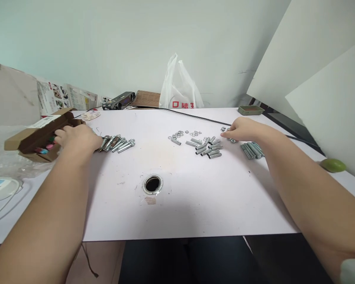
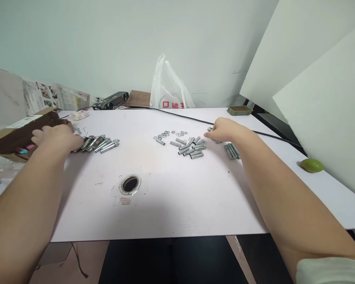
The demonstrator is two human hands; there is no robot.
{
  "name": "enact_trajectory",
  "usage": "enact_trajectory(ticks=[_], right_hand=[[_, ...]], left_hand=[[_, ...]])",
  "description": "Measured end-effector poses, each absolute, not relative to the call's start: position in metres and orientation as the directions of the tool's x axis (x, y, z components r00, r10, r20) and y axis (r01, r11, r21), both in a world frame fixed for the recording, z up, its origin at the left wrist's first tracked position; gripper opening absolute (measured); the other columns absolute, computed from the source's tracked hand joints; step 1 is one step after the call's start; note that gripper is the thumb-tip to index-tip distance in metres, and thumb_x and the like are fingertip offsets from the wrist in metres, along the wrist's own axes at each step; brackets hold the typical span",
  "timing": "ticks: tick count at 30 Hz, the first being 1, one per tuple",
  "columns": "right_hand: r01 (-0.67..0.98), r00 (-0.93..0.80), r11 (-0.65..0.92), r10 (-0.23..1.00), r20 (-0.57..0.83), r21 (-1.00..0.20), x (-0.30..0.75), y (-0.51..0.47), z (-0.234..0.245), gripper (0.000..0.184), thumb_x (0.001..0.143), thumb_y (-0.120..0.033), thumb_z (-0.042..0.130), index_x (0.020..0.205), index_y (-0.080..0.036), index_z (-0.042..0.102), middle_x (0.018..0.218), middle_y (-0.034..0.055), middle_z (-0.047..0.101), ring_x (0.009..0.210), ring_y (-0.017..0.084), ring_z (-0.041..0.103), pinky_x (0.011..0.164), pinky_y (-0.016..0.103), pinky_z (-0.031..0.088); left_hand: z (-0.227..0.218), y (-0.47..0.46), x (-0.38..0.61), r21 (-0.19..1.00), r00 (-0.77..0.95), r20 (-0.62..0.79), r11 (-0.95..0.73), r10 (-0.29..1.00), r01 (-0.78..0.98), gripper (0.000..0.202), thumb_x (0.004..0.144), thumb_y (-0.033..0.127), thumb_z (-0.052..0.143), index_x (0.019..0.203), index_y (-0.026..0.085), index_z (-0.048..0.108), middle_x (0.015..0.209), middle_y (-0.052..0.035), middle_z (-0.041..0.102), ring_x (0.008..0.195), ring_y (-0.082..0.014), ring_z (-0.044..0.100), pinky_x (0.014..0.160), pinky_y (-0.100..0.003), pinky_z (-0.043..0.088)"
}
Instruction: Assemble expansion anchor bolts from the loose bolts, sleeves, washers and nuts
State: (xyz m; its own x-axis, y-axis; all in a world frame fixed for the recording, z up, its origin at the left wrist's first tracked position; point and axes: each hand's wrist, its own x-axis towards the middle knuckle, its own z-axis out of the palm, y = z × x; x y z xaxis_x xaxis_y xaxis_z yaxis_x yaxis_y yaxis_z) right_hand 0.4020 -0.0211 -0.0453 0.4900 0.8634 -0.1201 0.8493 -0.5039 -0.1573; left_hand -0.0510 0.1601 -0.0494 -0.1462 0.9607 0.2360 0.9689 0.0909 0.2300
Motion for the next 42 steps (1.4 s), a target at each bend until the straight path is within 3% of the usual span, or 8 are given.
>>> enact_trajectory(ticks=[2,6,13,17,23,28,33,42], right_hand=[[0.855,0.497,-0.517,0.839,-0.223,-0.039,0.402,-0.025,-0.04,0.038,0.067,-0.056,0.074,0.062,-0.021,0.06,0.067,0.0119,0.061,0.062,0.026,0.058,0.056,0.04,0.043],[0.788,0.607,-0.588,0.689,-0.396,0.184,0.411,-0.03,-0.039,0.035,0.059,-0.048,0.081,0.061,-0.021,0.059,0.068,0.0117,0.06,0.064,0.03,0.06,0.056,0.043,0.043],[0.836,0.538,-0.519,0.708,-0.457,0.18,0.421,-0.027,-0.05,0.031,0.062,-0.043,0.074,0.055,-0.021,0.054,0.064,0.0082,0.053,0.057,0.023,0.053,0.053,0.039,0.038],[0.859,0.479,-0.511,0.825,-0.3,-0.033,0.397,-0.03,-0.033,0.031,0.069,-0.041,0.071,0.056,-0.021,0.052,0.064,0.0056,0.049,0.058,0.019,0.048,0.055,0.035,0.034],[0.748,0.05,-0.005,0.998,0.049,-0.663,0.302,-0.025,-0.047,0.021,0.075,-0.028,0.06,0.058,-0.018,0.053,0.053,-0.0015,0.038,0.05,0.009,0.029,0.049,0.03,0.023],[0.558,-0.027,0.165,0.983,0.181,-0.813,0.255,-0.01,-0.081,0.022,0.08,-0.036,0.061,0.074,-0.016,0.067,0.049,-0.0062,0.035,0.048,0.007,0.027,0.048,0.026,0.021],[0.681,-0.032,0.145,0.985,0.169,-0.718,0.267,-0.01,-0.073,0.039,0.089,-0.051,0.054,0.085,-0.016,0.072,0.051,-0.0017,0.052,0.048,0.01,0.038,0.051,0.027,0.027],[0.957,0.001,0.068,0.972,0.235,-0.282,0.271,0.015,-0.093,0.029,0.088,-0.041,0.057,0.092,-0.018,0.074,0.085,0.0099,0.071,0.081,0.023,0.056,0.08,0.04,0.036]], left_hand=[[-0.048,0.145,-0.032,0.197,-0.197,0.275,0.145,0.941,0.97,0.056,0.072,0.041,0.064,0.114,0.005,0.058,0.137,-0.0274,0.04,0.126,-0.0468,0.032,0.099,-0.063,0.033],[-0.049,0.121,-0.001,0.27,0.031,0.438,-0.164,0.899,0.949,0.049,0.082,0.039,0.055,0.124,0.013,0.06,0.137,-0.0191,0.04,0.131,-0.0436,0.033,0.109,-0.059,0.03],[-0.067,0.112,0.024,0.311,0.301,0.479,-0.48,0.824,0.82,0.04,0.082,0.04,0.055,0.115,0.021,0.066,0.128,-0.0139,0.047,0.128,-0.0366,0.039,0.111,-0.05,0.032],[-0.076,0.099,0.045,0.432,0.42,0.412,-0.579,0.808,0.691,0.036,0.079,0.044,0.059,0.106,0.022,0.069,0.122,-0.0103,0.054,0.116,-0.0293,0.05,0.102,-0.042,0.042],[-0.092,0.075,0.072,0.681,0.732,0.152,-0.607,0.664,0.409,0.052,0.083,0.056,0.057,0.125,0.025,0.062,0.117,-0.0058,0.062,0.089,-0.0168,0.055,0.085,-0.031,0.046],[-0.096,0.073,0.075,0.896,0.816,0.081,-0.4,0.573,0.192,0.052,0.08,0.052,0.066,0.119,0.017,0.064,0.097,-0.0067,0.069,0.083,-0.016,0.06,0.073,-0.028,0.047],[-0.092,0.075,0.069,0.913,0.745,0.067,-0.342,0.664,0.223,0.035,0.076,0.041,0.073,0.1,0.016,0.069,0.087,-0.0051,0.071,0.077,-0.0142,0.062,0.07,-0.027,0.047],[-0.107,0.087,0.075,0.885,0.705,0.113,-0.394,0.7,0.249,0.03,0.075,0.042,0.072,0.088,0.015,0.066,0.081,-0.0047,0.069,0.073,-0.0134,0.061,0.067,-0.025,0.045]])
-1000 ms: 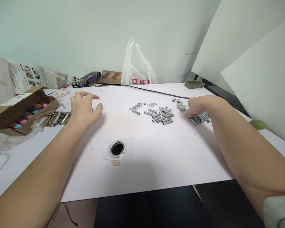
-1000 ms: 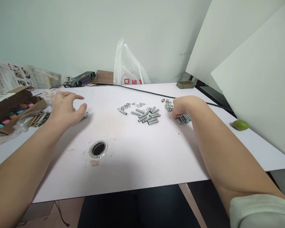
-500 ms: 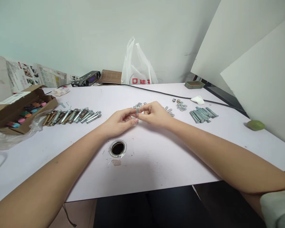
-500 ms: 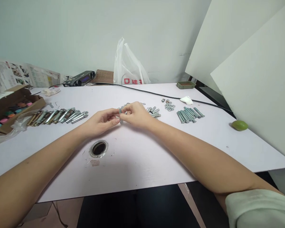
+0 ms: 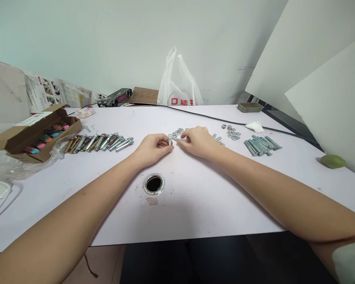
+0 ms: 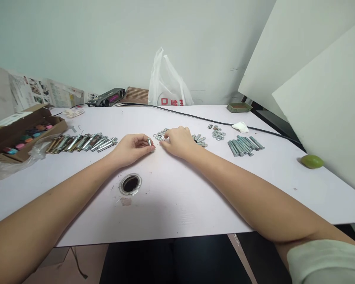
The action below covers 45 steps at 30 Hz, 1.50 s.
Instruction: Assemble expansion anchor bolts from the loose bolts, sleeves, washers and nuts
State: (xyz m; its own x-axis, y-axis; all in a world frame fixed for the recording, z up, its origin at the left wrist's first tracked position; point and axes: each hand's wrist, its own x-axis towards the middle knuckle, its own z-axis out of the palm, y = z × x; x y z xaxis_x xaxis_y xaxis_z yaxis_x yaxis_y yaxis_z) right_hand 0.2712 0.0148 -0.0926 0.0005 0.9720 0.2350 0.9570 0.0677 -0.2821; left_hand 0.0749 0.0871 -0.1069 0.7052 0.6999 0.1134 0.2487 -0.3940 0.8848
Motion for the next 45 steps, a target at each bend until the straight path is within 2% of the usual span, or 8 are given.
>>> enact_trajectory(ticks=[4,7,10,13,22,39,42,45], right_hand=[[0.959,-0.004,0.066,0.975,0.22,-0.277,0.267,0.021,-0.093,0.021,0.086,-0.032,0.058,0.082,-0.019,0.073,0.087,0.0093,0.072,0.089,0.026,0.056,0.088,0.045,0.035],[0.868,0.023,0.115,0.963,0.269,-0.484,0.274,0.012,-0.08,0.014,0.08,-0.026,0.061,0.083,-0.017,0.071,0.09,0.0077,0.071,0.082,0.02,0.059,0.08,0.036,0.042],[0.667,0.047,0.138,0.973,0.226,-0.732,0.279,-0.001,-0.068,0.02,0.076,-0.029,0.067,0.09,-0.015,0.07,0.083,0.0065,0.07,0.071,0.015,0.059,0.065,0.028,0.044],[0.551,0.024,0.158,0.978,0.205,-0.819,0.276,-0.005,-0.064,0.023,0.076,-0.031,0.069,0.09,-0.013,0.071,0.075,0.0049,0.068,0.063,0.012,0.056,0.059,0.027,0.043],[0.602,0.017,0.321,0.91,0.414,-0.731,0.27,-0.002,-0.065,0.023,0.081,-0.029,0.066,0.095,-0.013,0.075,0.076,0.0048,0.069,0.069,0.013,0.059,0.065,0.028,0.045],[0.685,-0.112,0.438,0.853,0.509,-0.583,0.258,0.0,-0.066,0.028,0.085,-0.029,0.064,0.109,-0.02,0.075,0.106,0.005,0.074,0.095,0.018,0.066,0.08,0.03,0.05],[0.731,0.014,0.379,0.823,0.567,-0.568,0.277,-0.003,-0.055,0.027,0.086,-0.03,0.061,0.106,-0.018,0.076,0.102,0.0067,0.075,0.089,0.018,0.066,0.077,0.031,0.05],[0.798,0.237,0.175,0.79,0.566,-0.577,0.31,-0.004,-0.05,0.022,0.085,-0.025,0.058,0.093,-0.016,0.076,0.09,0.0083,0.074,0.079,0.018,0.064,0.075,0.032,0.05]], left_hand=[[-0.108,0.088,0.075,0.878,0.714,0.073,-0.385,0.696,0.286,0.029,0.076,0.042,0.071,0.088,0.016,0.065,0.078,-0.0026,0.069,0.069,-0.0118,0.059,0.061,-0.023,0.041],[-0.104,0.085,0.075,0.867,0.711,0.051,-0.385,0.701,0.317,0.029,0.075,0.042,0.072,0.087,0.016,0.065,0.075,-0.0006,0.067,0.066,-0.0101,0.056,0.059,-0.022,0.038],[-0.101,0.082,0.075,0.85,0.707,0.055,-0.404,0.705,0.337,0.031,0.075,0.045,0.072,0.086,0.016,0.067,0.073,-0.0001,0.067,0.065,-0.0099,0.055,0.059,-0.021,0.037],[-0.101,0.081,0.075,0.844,0.703,0.065,-0.415,0.708,0.339,0.032,0.075,0.047,0.071,0.084,0.016,0.067,0.073,-0.0003,0.068,0.064,-0.0103,0.055,0.058,-0.022,0.038],[-0.103,0.083,0.075,0.835,0.703,0.072,-0.428,0.707,0.346,0.029,0.075,0.043,0.071,0.086,0.016,0.068,0.075,-0.0007,0.07,0.068,-0.0119,0.059,0.06,-0.023,0.039],[-0.103,0.081,0.075,0.813,0.708,0.113,-0.475,0.697,0.337,0.023,0.076,0.039,0.069,0.081,0.016,0.065,0.07,0.0013,0.066,0.065,-0.011,0.057,0.059,-0.023,0.039],[-0.106,0.084,0.075,0.818,0.728,0.101,-0.473,0.678,0.328,0.024,0.078,0.04,0.067,0.084,0.017,0.065,0.074,0.0002,0.066,0.067,-0.0119,0.058,0.061,-0.024,0.041],[-0.109,0.085,0.076,0.815,0.743,0.108,-0.487,0.661,0.315,0.024,0.078,0.039,0.066,0.085,0.017,0.065,0.076,-0.0004,0.065,0.069,-0.0121,0.058,0.065,-0.026,0.043]])
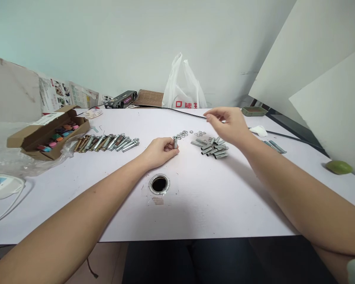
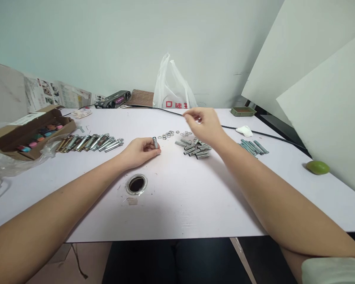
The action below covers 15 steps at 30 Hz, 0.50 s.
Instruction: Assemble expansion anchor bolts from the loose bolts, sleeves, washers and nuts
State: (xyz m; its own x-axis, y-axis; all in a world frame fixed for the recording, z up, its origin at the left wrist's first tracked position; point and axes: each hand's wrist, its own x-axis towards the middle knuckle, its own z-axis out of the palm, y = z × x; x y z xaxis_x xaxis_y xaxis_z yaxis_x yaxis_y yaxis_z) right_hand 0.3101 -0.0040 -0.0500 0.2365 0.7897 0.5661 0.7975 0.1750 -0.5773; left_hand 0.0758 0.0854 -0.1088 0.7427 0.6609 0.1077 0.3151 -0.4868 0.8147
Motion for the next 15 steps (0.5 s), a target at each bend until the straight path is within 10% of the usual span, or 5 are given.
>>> enact_trajectory(ticks=[6,15], right_hand=[[0.783,0.453,-0.265,0.863,0.225,-0.562,0.363,0.008,-0.074,0.018,0.077,-0.02,0.062,0.088,-0.014,0.074,0.087,0.0095,0.072,0.076,0.02,0.063,0.072,0.033,0.048],[0.848,0.359,-0.281,0.928,0.097,-0.45,0.347,0.035,-0.093,0.022,0.081,-0.03,0.065,0.094,-0.014,0.073,0.095,0.0111,0.073,0.078,0.02,0.063,0.068,0.03,0.045]], left_hand=[[-0.109,0.083,0.077,0.832,0.747,0.102,-0.468,0.658,0.299,0.023,0.076,0.034,0.068,0.091,0.017,0.066,0.09,-0.0033,0.07,0.08,-0.0129,0.062,0.078,-0.027,0.049],[-0.104,0.078,0.075,0.864,0.709,0.111,-0.42,0.696,0.277,0.03,0.077,0.042,0.069,0.093,0.016,0.068,0.084,-0.0029,0.069,0.074,-0.0117,0.061,0.069,-0.024,0.046]])
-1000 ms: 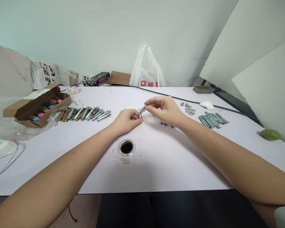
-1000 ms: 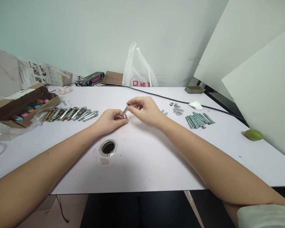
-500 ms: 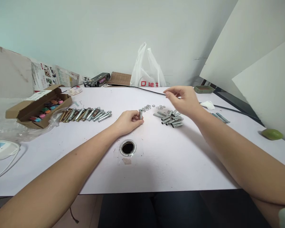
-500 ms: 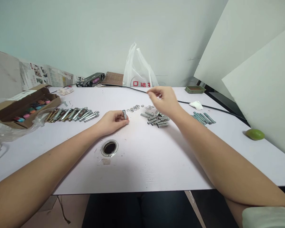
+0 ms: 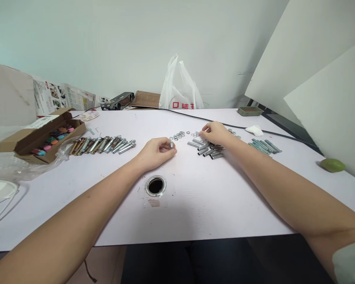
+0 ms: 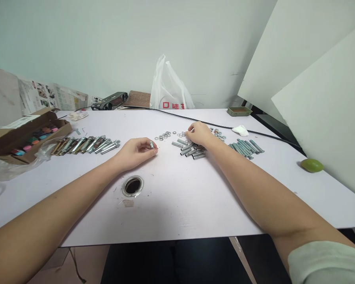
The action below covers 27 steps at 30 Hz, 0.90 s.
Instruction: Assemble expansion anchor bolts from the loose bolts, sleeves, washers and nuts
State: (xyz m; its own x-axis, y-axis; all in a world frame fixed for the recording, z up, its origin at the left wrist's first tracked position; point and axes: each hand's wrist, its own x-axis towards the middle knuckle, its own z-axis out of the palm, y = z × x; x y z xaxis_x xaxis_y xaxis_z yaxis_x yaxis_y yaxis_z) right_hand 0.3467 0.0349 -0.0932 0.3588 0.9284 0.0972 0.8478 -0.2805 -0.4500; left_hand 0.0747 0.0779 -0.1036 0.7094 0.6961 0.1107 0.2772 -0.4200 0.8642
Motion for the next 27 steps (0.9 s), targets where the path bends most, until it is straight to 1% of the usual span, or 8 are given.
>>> enact_trajectory(ticks=[3,8,13,16,18,20,24,27], right_hand=[[0.825,0.351,-0.285,0.935,0.047,-0.488,0.346,0.039,-0.097,0.015,0.081,-0.026,0.065,0.086,-0.014,0.072,0.082,0.0092,0.073,0.071,0.017,0.062,0.065,0.028,0.044],[0.763,0.366,-0.298,0.931,0.004,-0.574,0.349,0.039,-0.098,0.012,0.079,-0.024,0.066,0.075,-0.014,0.069,0.067,0.0055,0.068,0.055,0.012,0.053,0.057,0.027,0.041],[0.664,0.431,-0.256,0.899,0.079,-0.702,0.345,0.04,-0.093,0.014,0.074,-0.026,0.072,0.076,-0.012,0.07,0.069,0.005,0.067,0.055,0.01,0.05,0.054,0.026,0.039],[0.649,0.342,-0.167,0.935,0.089,-0.743,0.328,0.045,-0.086,0.016,0.075,-0.027,0.072,0.08,-0.012,0.072,0.073,0.0057,0.068,0.058,0.01,0.051,0.055,0.025,0.04],[0.688,0.202,-0.085,0.976,0.078,-0.721,0.313,0.052,-0.082,0.015,0.075,-0.025,0.072,0.081,-0.011,0.073,0.077,0.0063,0.07,0.062,0.011,0.054,0.058,0.025,0.041],[0.749,0.083,-0.013,0.994,0.074,-0.662,0.299,0.061,-0.08,0.016,0.074,-0.023,0.072,0.085,-0.011,0.073,0.082,0.0068,0.071,0.067,0.012,0.057,0.06,0.024,0.042],[0.837,-0.042,0.055,0.998,0.037,-0.545,0.288,0.081,-0.082,0.027,0.076,-0.024,0.071,0.099,-0.01,0.073,0.086,0.0071,0.073,0.071,0.014,0.06,0.063,0.024,0.043],[0.861,-0.107,0.088,0.994,-0.01,-0.5,0.286,0.093,-0.086,0.028,0.079,-0.024,0.068,0.103,-0.011,0.073,0.085,0.006,0.073,0.07,0.014,0.06,0.063,0.023,0.044]], left_hand=[[-0.102,0.077,0.074,0.873,0.698,0.091,-0.394,0.71,0.287,0.031,0.076,0.044,0.07,0.091,0.016,0.07,0.081,-0.003,0.069,0.07,-0.0108,0.059,0.064,-0.023,0.044],[-0.102,0.078,0.074,0.892,0.7,0.055,-0.35,0.712,0.286,0.032,0.075,0.044,0.073,0.088,0.015,0.07,0.084,-0.0041,0.071,0.075,-0.0118,0.061,0.068,-0.023,0.045],[-0.103,0.081,0.074,0.895,0.703,0.027,-0.33,0.711,0.299,0.032,0.075,0.044,0.073,0.087,0.015,0.069,0.084,-0.0046,0.071,0.074,-0.0123,0.062,0.066,-0.024,0.044],[-0.103,0.081,0.074,0.899,0.71,0.023,-0.325,0.704,0.293,0.033,0.075,0.045,0.073,0.088,0.014,0.069,0.082,-0.0041,0.07,0.072,-0.0121,0.061,0.064,-0.023,0.043],[-0.104,0.082,0.073,0.905,0.714,0.022,-0.318,0.7,0.284,0.034,0.075,0.045,0.073,0.089,0.014,0.069,0.082,-0.004,0.07,0.072,-0.012,0.061,0.064,-0.023,0.043],[-0.104,0.083,0.073,0.907,0.717,0.028,-0.32,0.696,0.275,0.034,0.075,0.045,0.073,0.089,0.014,0.069,0.083,-0.004,0.07,0.072,-0.0121,0.061,0.064,-0.023,0.043],[-0.106,0.084,0.072,0.903,0.734,0.053,-0.345,0.677,0.254,0.033,0.075,0.044,0.072,0.089,0.014,0.069,0.086,-0.0049,0.071,0.076,-0.013,0.063,0.068,-0.024,0.045],[-0.107,0.084,0.073,0.903,0.741,0.067,-0.357,0.668,0.24,0.034,0.075,0.045,0.072,0.088,0.014,0.069,0.085,-0.0051,0.071,0.076,-0.0139,0.063,0.068,-0.025,0.046]])
